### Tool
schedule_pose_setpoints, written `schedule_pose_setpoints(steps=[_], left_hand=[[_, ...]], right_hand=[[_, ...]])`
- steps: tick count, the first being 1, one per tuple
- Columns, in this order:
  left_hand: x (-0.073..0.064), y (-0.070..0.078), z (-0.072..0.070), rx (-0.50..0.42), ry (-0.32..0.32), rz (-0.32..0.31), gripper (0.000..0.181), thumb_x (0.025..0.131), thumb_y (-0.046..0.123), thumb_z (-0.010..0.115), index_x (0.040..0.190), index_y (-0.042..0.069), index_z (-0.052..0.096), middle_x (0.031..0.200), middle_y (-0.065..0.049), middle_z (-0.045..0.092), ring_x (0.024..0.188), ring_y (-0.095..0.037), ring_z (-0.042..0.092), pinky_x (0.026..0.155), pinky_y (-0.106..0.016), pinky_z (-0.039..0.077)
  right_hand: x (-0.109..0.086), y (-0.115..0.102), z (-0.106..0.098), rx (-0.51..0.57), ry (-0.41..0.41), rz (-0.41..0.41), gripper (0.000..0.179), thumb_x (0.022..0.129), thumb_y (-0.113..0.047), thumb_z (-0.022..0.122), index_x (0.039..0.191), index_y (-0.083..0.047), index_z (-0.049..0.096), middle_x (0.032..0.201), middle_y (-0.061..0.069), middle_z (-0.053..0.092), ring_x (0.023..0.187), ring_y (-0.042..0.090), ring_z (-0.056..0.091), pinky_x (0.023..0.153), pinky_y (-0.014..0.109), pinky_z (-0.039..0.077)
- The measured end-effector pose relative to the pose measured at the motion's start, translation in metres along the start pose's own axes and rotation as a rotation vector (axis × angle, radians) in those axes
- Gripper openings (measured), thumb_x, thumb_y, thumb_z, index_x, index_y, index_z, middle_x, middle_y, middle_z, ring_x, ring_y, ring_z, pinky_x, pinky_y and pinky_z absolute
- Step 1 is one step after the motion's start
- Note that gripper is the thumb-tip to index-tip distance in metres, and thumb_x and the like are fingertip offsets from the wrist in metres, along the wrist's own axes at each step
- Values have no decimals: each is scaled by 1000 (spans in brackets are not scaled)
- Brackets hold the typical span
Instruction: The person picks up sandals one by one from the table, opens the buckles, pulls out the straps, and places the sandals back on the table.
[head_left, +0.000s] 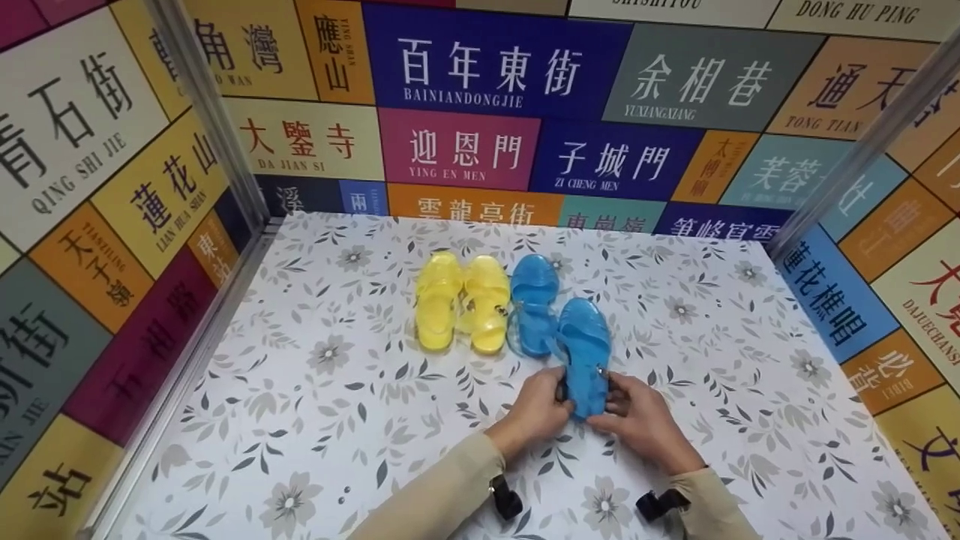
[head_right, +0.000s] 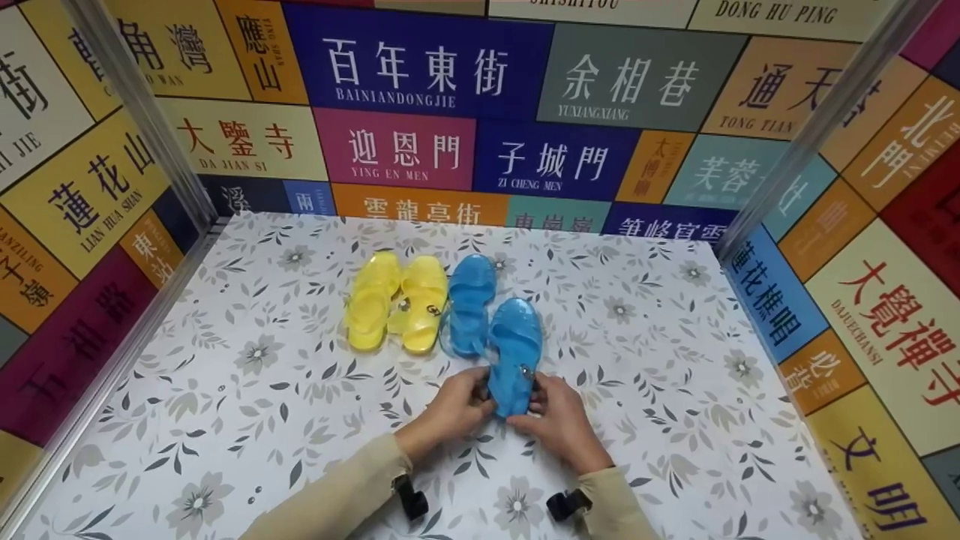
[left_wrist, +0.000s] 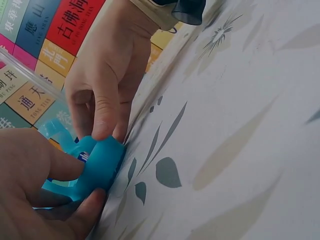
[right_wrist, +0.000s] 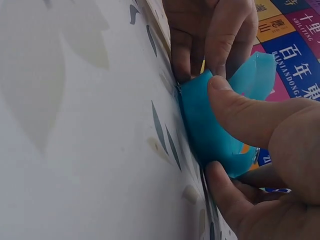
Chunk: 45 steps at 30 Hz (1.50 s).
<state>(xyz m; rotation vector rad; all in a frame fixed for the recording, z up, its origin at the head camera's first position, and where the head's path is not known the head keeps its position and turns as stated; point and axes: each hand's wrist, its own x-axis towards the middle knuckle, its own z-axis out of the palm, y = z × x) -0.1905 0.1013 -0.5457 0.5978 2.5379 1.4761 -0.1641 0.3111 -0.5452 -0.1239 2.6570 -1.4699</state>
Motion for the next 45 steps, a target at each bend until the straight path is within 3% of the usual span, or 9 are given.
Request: schedule_pose_setpoints(steps=[7, 16, 24, 30, 34, 38, 43, 45], left_hand=[[1, 1, 3, 31, 15, 36, 33, 86, 0, 73, 119, 4, 68, 109, -6, 68, 106, -17, 64, 100, -33, 54], [5, -2, 8, 80, 40, 122, 26, 84, -2, 70, 110, 3, 67, 101, -6, 67, 97, -16, 62, 90, -32, 55], [13, 4, 10, 81, 35, 62, 30, 85, -3, 69, 113, 5, 65, 106, -5, 66, 105, -17, 63, 98, -35, 55], [16, 8, 12, 59, 23, 1, 35, 90, -2, 69, 124, 5, 65, 118, -7, 68, 117, -19, 63, 106, -35, 52], [21, 8, 12, 48, 23, 1, 32, 92, -1, 68, 123, 5, 65, 116, -6, 68, 116, -19, 63, 105, -35, 52], [26, 7, 13, 36, 41, 34, 26, 93, -2, 66, 117, 5, 65, 111, -6, 67, 113, -19, 63, 102, -36, 53], [32, 2, 18, 111, 120, 116, 20, 86, -4, 66, 104, 3, 61, 101, -7, 64, 101, -19, 62, 92, -38, 55], [34, 2, 19, 135, 137, 129, 22, 84, -4, 66, 105, 1, 61, 103, -9, 65, 102, -21, 63, 93, -39, 55]], right_hand=[[-1, -2, -3, -17, 25, -3, 87, 78, -9, 92, 149, 11, 46, 132, 29, 65, 118, 40, 69, 99, 36, 58], [-2, 0, -4, 3, 24, -29, 85, 79, -2, 90, 150, 12, 45, 136, 32, 63, 122, 42, 67, 100, 37, 57], [2, -4, -7, -21, 60, 8, 87, 80, -2, 88, 153, 9, 43, 137, 30, 63, 122, 41, 67, 101, 36, 56], [6, -2, -9, -74, 66, 6, 89, 81, -5, 89, 155, 8, 41, 136, 31, 63, 121, 41, 68, 101, 39, 56], [11, -1, -11, -88, 79, -16, 87, 81, -2, 88, 154, 9, 42, 134, 31, 65, 119, 41, 69, 100, 39, 57], [17, -1, -13, -77, 79, -25, 85, 81, 1, 87, 154, 10, 42, 134, 31, 65, 119, 41, 69, 99, 38, 57], [21, -2, -15, -81, 73, -22, 86, 82, 2, 85, 154, 11, 39, 137, 33, 62, 122, 42, 67, 102, 41, 55], [23, -2, -16, -87, 71, -24, 86, 83, 2, 85, 154, 13, 39, 137, 34, 62, 123, 43, 66, 104, 43, 54]])
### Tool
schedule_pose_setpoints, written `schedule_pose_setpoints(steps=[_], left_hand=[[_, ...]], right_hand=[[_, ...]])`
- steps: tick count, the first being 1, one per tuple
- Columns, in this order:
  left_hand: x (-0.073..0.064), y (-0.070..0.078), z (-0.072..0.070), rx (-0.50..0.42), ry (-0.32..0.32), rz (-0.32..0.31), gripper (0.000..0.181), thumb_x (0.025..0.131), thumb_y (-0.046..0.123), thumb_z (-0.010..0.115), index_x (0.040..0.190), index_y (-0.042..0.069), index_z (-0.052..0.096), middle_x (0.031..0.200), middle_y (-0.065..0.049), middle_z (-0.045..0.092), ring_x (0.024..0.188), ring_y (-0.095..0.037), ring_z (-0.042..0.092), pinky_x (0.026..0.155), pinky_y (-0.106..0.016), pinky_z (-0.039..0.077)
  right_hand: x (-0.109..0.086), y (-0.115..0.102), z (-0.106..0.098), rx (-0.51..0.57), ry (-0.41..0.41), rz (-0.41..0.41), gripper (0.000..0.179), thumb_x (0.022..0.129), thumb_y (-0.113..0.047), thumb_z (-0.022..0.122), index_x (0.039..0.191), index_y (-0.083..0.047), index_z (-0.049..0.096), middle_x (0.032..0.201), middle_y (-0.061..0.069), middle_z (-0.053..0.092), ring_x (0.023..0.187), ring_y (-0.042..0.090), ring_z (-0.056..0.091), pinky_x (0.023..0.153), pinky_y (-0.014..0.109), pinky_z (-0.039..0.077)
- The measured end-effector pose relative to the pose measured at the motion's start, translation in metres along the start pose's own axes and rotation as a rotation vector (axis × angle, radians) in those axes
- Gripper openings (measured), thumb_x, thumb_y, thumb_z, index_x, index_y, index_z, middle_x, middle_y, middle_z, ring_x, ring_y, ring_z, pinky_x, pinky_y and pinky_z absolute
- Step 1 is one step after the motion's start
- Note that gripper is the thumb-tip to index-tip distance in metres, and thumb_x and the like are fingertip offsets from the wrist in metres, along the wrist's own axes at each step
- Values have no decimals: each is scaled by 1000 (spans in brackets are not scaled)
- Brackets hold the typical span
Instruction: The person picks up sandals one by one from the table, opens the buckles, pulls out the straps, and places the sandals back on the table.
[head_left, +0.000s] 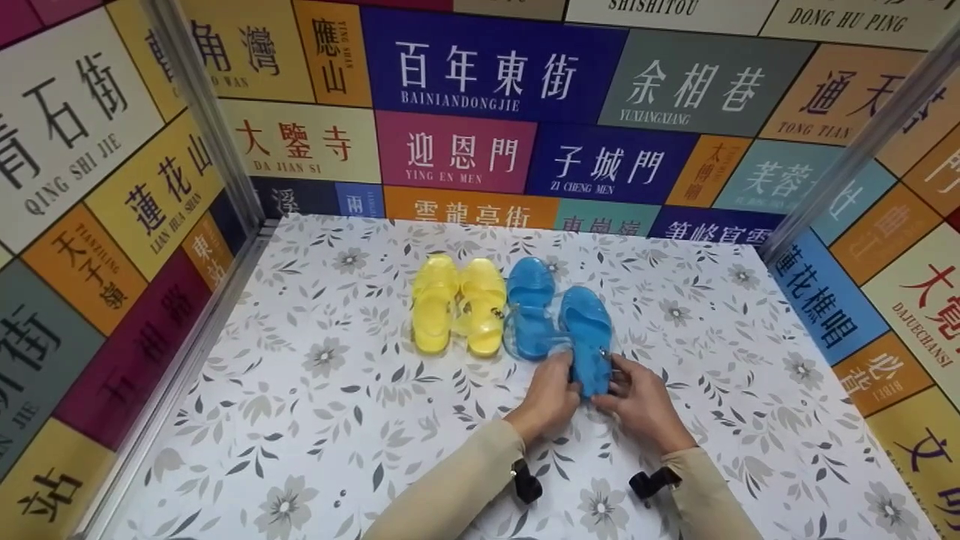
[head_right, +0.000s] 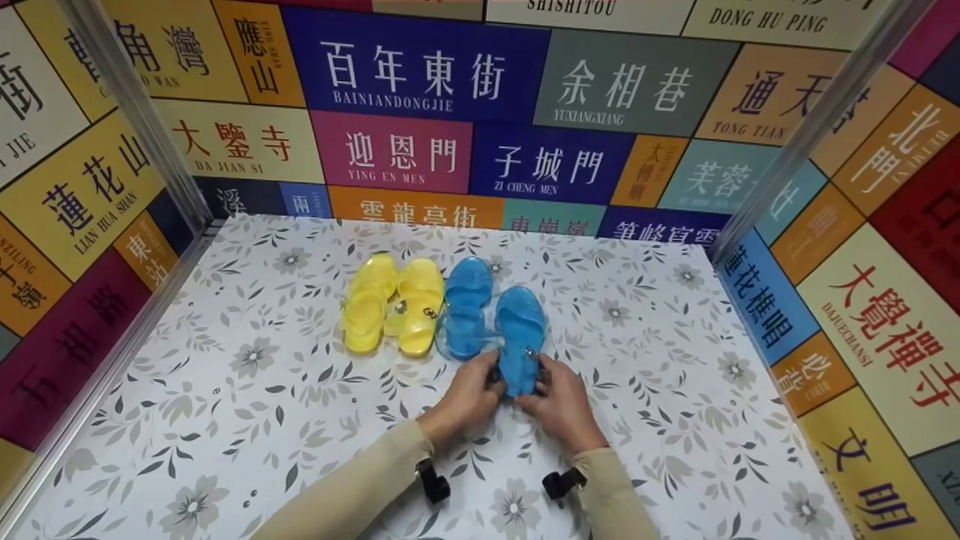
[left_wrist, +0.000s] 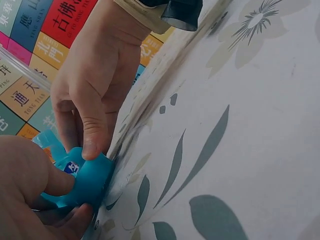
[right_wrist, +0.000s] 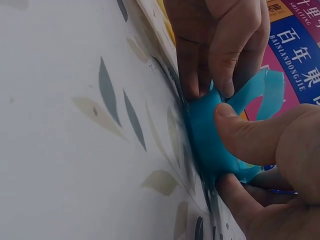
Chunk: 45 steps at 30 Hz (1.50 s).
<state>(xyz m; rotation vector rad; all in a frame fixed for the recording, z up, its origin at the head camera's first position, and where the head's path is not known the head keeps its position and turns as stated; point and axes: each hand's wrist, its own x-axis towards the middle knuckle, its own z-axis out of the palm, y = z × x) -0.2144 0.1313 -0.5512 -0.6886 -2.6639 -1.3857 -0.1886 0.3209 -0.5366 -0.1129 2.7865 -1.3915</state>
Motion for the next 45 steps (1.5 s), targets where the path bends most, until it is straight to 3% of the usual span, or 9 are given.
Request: schedule_pose_setpoints(steps=[3, 7, 15, 22, 29, 35, 41, 45], left_hand=[[0, 5, 0, -17, -16, -30, 40, 87, -4, 66, 126, -6, 61, 125, -17, 66, 122, -28, 63, 109, -40, 50], [3, 8, 3, -41, -32, -82, 66, 88, -6, 66, 150, -10, 46, 150, -24, 55, 143, -34, 50, 122, -38, 37], [10, 7, 7, -82, -26, -91, 65, 89, -7, 65, 151, -3, 47, 143, -17, 60, 139, -26, 53, 119, -36, 41], [14, 5, 8, -69, -29, -104, 76, 89, -5, 66, 158, -8, 35, 158, -22, 48, 150, -32, 42, 125, -38, 32], [18, 6, 8, -85, -17, -105, 75, 88, -5, 64, 157, -11, 34, 158, -24, 47, 149, -35, 42, 125, -40, 33], [20, 7, 11, -91, -28, -144, 76, 90, -4, 61, 158, -13, 28, 163, -27, 39, 154, -38, 34, 127, -42, 28], [20, 12, 12, -105, -34, -191, 79, 90, -2, 61, 160, -11, 25, 165, -26, 35, 156, -38, 27, 128, -43, 25], [21, 9, 17, -114, -3, -167, 80, 87, -2, 62, 158, -13, 27, 163, -29, 37, 155, -41, 30, 127, -43, 27]], right_hand=[[3, 1, -1, -6, 4, -5, 84, 83, 2, 84, 153, 13, 40, 136, 34, 62, 123, 44, 66, 105, 45, 53], [7, 2, -2, -32, 15, -16, 82, 84, 2, 83, 153, 11, 41, 135, 33, 63, 122, 44, 67, 105, 49, 53], [16, 3, -3, -56, 32, -5, 82, 86, -2, 84, 155, 10, 40, 135, 35, 62, 123, 46, 65, 105, 52, 53], [26, 4, 0, -52, 38, 24, 84, 86, -1, 82, 157, 6, 38, 139, 33, 62, 127, 45, 63, 108, 53, 50], [36, 4, 1, -19, 27, 36, 86, 85, 3, 80, 159, 5, 36, 144, 34, 57, 134, 46, 57, 106, 55, 52], [39, 3, 2, 1, 25, 58, 87, 86, 5, 77, 161, 4, 33, 147, 33, 55, 137, 46, 54, 103, 54, 54], [41, 2, 4, 43, 33, 66, 86, 87, 8, 75, 160, 7, 30, 147, 35, 53, 138, 48, 53, 109, 55, 49], [40, 2, 5, 71, 45, 72, 86, 86, 11, 73, 160, 8, 29, 149, 36, 51, 139, 48, 51, 114, 55, 44]])
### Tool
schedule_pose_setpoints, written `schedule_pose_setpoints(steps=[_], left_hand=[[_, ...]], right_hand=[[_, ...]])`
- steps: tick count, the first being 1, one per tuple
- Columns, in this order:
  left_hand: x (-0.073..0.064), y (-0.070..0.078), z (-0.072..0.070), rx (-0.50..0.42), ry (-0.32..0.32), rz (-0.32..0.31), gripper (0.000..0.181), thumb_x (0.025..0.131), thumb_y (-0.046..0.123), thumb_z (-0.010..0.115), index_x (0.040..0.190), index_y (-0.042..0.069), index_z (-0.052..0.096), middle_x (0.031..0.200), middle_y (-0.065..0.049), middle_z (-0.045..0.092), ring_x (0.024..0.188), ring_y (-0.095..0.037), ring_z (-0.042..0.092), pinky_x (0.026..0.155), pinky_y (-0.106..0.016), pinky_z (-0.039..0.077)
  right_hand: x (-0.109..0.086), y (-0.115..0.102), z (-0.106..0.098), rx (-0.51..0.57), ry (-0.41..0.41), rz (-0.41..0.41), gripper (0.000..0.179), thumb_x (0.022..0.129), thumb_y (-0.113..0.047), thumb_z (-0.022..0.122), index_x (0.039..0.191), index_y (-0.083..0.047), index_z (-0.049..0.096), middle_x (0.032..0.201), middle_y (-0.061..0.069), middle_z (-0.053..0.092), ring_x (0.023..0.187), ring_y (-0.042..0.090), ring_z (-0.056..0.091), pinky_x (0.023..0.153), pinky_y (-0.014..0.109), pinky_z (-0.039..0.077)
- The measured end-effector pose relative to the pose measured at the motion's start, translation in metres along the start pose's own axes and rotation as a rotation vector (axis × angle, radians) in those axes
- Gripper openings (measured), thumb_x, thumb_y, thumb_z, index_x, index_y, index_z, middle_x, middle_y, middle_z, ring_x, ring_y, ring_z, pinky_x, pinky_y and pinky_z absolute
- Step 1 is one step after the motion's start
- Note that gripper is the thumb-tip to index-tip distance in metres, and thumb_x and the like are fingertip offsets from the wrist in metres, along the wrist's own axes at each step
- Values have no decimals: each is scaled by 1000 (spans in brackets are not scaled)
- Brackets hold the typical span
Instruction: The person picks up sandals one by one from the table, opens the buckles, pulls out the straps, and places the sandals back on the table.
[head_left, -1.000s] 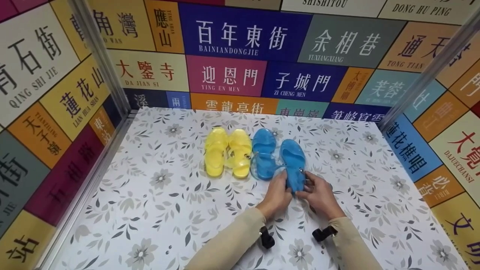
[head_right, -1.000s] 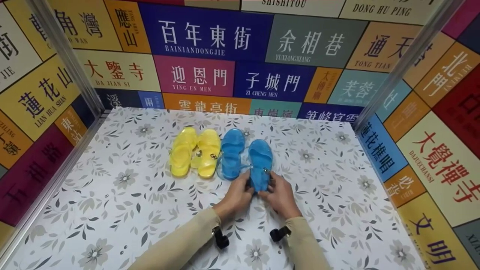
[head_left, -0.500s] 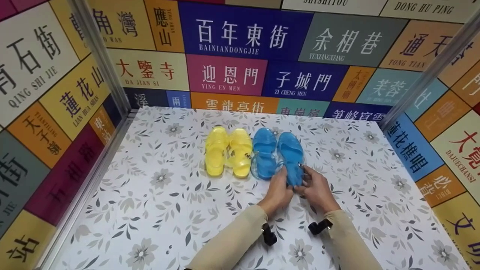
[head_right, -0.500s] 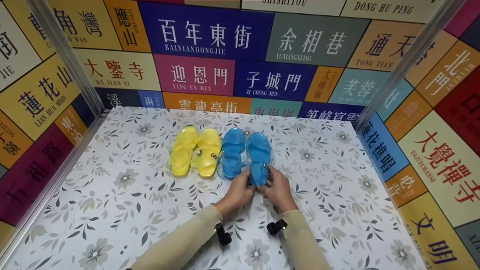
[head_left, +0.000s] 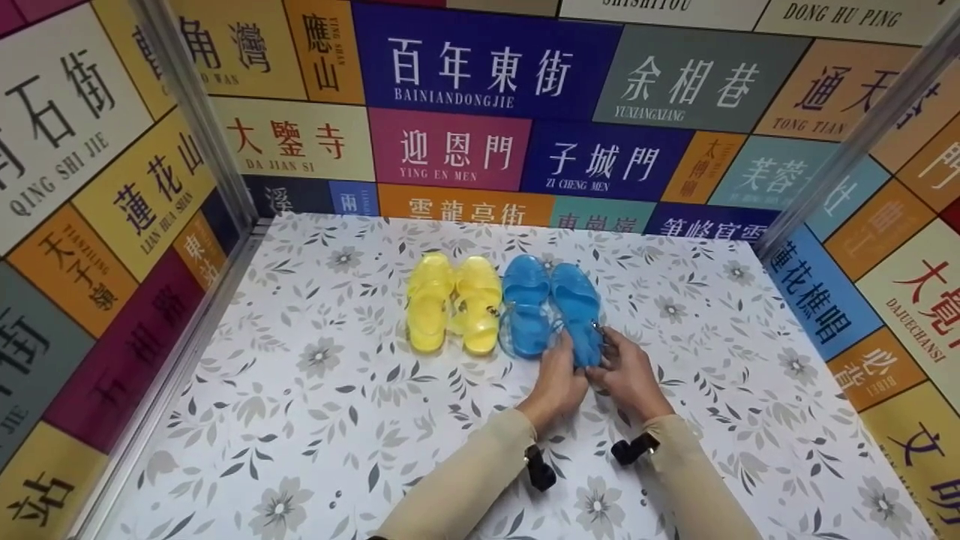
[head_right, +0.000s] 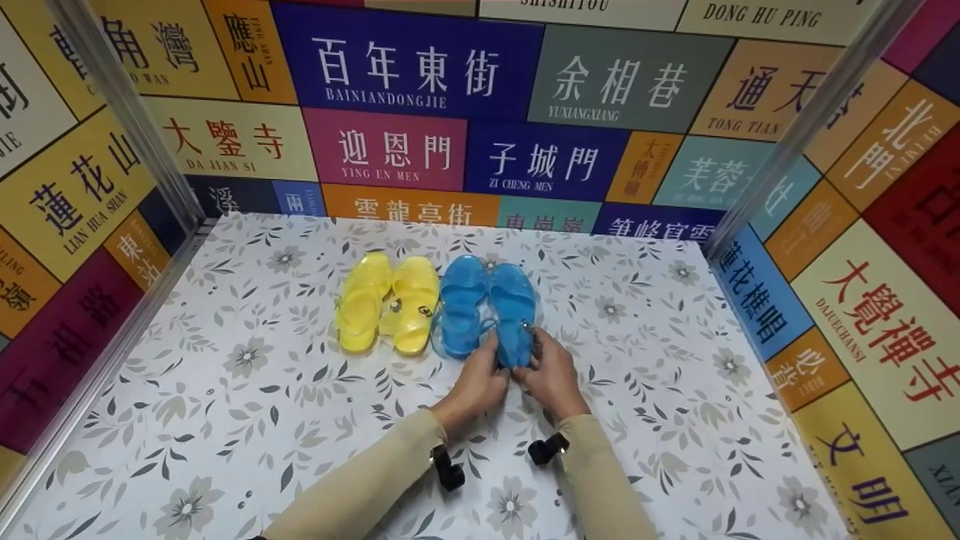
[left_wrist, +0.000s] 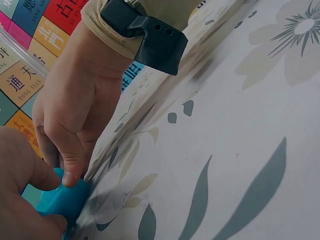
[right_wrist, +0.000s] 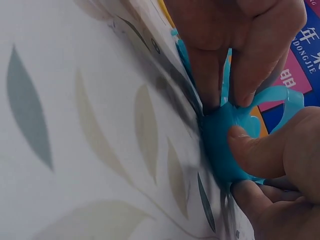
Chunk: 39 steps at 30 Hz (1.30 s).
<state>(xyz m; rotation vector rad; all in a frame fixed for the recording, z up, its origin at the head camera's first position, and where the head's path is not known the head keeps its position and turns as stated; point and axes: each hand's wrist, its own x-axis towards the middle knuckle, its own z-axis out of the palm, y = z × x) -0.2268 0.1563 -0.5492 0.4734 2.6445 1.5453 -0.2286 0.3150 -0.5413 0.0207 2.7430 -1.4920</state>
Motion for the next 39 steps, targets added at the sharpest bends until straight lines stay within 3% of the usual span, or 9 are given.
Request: schedule_pose_setpoints(steps=[6, 16, 27, 32, 35, 39], left_hand=[[3, -9, 5, -12, 25, 60, 81, 85, -1, 61, 158, -13, 28, 161, -27, 41, 154, -39, 34, 127, -44, 28], [3, 2, -6, -50, -31, -34, 83, 91, -2, 61, 162, -11, 18, 168, -24, 29, 156, -39, 27, 127, -41, 27], [5, 3, -8, -60, -35, -53, 89, 89, -3, 62, 163, -10, 13, 171, -23, 20, 157, -38, 24, 128, -41, 24], [2, 2, -8, -38, -27, -4, 89, 86, -4, 63, 160, -15, 15, 168, -29, 24, 156, -38, 27, 128, -41, 25], [5, -8, -2, -59, -11, 49, 91, 84, -4, 63, 160, -16, 15, 167, -30, 26, 155, -38, 28, 128, -42, 25], [1, -9, -6, -54, -43, 73, 90, 87, 0, 65, 160, -15, 15, 168, -30, 23, 156, -38, 27, 128, -41, 24]], right_hand=[[-1, 1, 3, 10, 29, -21, 84, 86, 10, 72, 159, 10, 30, 147, 37, 52, 137, 49, 53, 115, 53, 44], [6, -2, 7, -82, 73, -50, 80, 86, 9, 75, 156, 11, 36, 149, 35, 51, 136, 49, 53, 116, 55, 43], [8, -1, 12, -25, 57, -16, 78, 89, 7, 72, 158, 9, 34, 152, 34, 49, 140, 47, 51, 118, 54, 40], [7, -2, 11, -10, 51, -1, 79, 91, 5, 71, 159, 8, 31, 155, 32, 47, 143, 46, 48, 120, 53, 37], [6, -1, 11, 12, 42, 4, 78, 93, 6, 70, 160, 7, 30, 154, 33, 47, 142, 45, 49, 120, 51, 39], [3, -1, 9, 25, 42, 13, 77, 94, 4, 71, 160, 6, 31, 150, 34, 51, 138, 46, 53, 116, 51, 44]])
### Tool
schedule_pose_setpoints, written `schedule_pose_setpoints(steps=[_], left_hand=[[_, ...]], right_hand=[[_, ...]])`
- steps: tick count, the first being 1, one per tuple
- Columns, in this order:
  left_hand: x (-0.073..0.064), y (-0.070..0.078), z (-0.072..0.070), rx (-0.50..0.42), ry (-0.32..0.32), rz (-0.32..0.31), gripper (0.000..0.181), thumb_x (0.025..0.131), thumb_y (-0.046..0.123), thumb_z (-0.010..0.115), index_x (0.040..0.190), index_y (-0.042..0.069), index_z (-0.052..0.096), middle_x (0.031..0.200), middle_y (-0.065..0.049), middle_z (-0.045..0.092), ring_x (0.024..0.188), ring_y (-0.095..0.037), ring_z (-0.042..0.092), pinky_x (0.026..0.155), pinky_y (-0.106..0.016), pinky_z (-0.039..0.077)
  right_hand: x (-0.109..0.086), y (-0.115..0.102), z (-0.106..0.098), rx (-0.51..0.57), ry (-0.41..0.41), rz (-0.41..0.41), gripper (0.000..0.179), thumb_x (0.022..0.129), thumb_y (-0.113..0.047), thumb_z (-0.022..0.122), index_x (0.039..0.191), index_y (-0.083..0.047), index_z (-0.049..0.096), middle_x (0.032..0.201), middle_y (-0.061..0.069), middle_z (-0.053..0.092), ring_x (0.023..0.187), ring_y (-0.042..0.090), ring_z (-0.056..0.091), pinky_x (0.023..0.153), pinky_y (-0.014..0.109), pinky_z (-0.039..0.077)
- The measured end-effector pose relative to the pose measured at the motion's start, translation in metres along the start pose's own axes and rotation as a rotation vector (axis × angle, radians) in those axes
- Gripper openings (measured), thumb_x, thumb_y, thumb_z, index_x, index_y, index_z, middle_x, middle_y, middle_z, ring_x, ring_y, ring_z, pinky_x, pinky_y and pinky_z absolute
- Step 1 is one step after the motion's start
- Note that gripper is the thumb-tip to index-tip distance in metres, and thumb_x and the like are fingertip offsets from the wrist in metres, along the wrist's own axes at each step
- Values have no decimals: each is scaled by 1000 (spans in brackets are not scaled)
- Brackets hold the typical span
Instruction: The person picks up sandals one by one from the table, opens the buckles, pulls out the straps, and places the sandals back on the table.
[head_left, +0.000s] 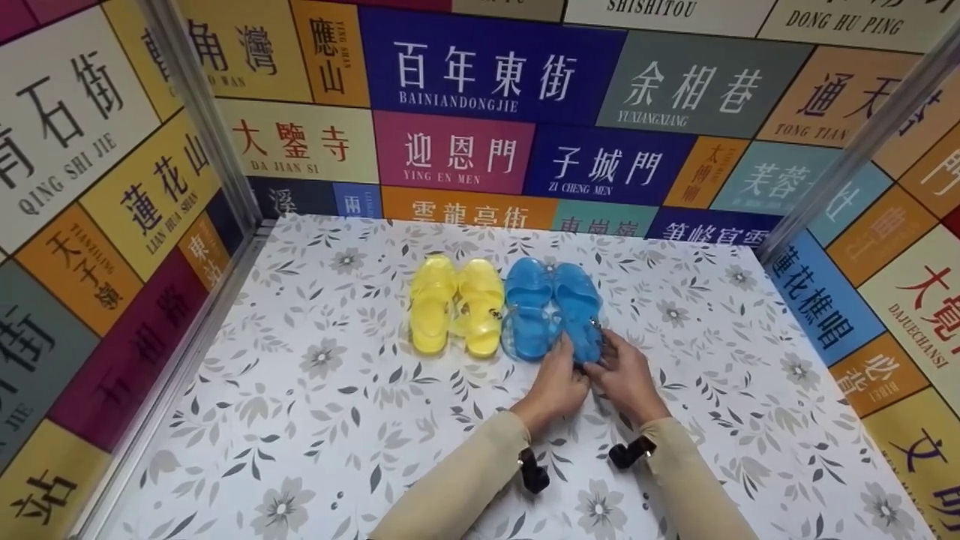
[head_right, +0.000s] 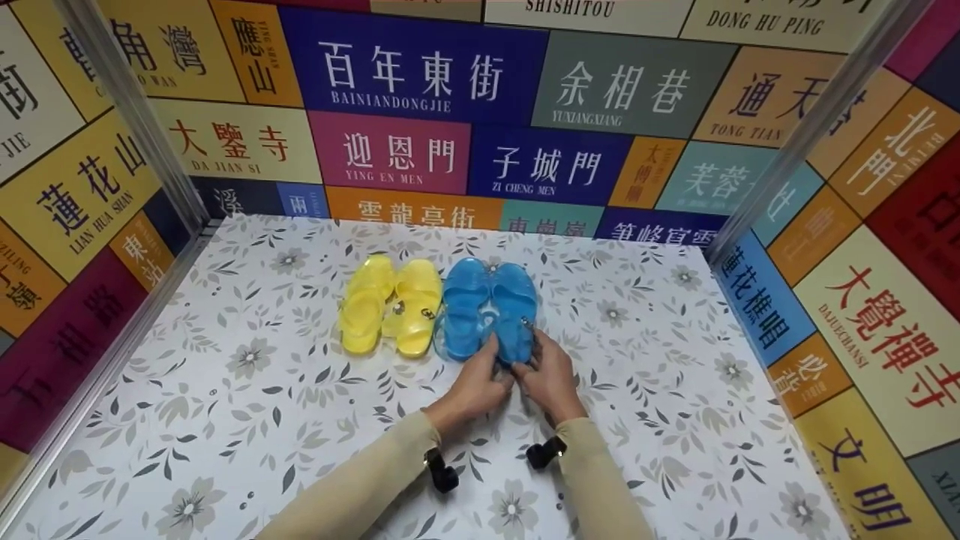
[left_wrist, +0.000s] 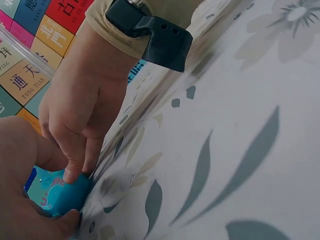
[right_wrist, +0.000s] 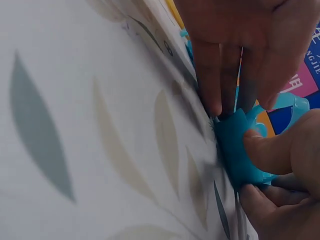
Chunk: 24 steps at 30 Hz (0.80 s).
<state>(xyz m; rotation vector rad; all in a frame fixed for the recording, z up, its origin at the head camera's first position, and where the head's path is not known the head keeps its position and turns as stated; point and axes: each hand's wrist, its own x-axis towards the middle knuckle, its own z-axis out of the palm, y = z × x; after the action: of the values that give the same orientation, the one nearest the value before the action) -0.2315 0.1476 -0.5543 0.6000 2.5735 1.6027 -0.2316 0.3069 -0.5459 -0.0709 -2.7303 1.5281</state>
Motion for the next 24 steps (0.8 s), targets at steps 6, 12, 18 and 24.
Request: schedule_pose_setpoints(steps=[6, 12, 18, 24], left_hand=[[-13, 8, -13, 111, -88, -10, 84, 92, 9, 68, 159, -14, 23, 168, -29, 25, 158, -39, 24, 129, -42, 22], [-25, 3, -22, 222, -192, 69, 79, 99, 21, 68, 160, -10, 28, 168, -25, 30, 158, -36, 27, 129, -39, 21], [-41, 2, -43, 390, -289, 172, 76, 101, 31, 68, 160, -3, 36, 165, -22, 38, 152, -35, 38, 126, -37, 30], [-59, -6, -77, 461, -304, 311, 56, 100, 26, 69, 149, 1, 55, 151, -16, 57, 141, -28, 53, 120, -35, 39]], right_hand=[[-2, 1, -4, -32, 12, -21, 74, 97, -7, 73, 159, 7, 34, 149, 31, 53, 134, 44, 58, 113, 51, 47], [-10, 4, -11, -109, 18, -51, 70, 101, -20, 72, 156, 8, 39, 145, 31, 57, 129, 44, 61, 106, 50, 53], [-21, 6, -17, -105, -11, -77, 70, 101, -23, 72, 155, 8, 40, 145, 31, 58, 127, 44, 63, 94, 43, 61], [-33, 6, -25, -164, -55, -93, 71, 102, -33, 70, 154, 7, 43, 141, 30, 61, 126, 44, 64, 105, 52, 53]])
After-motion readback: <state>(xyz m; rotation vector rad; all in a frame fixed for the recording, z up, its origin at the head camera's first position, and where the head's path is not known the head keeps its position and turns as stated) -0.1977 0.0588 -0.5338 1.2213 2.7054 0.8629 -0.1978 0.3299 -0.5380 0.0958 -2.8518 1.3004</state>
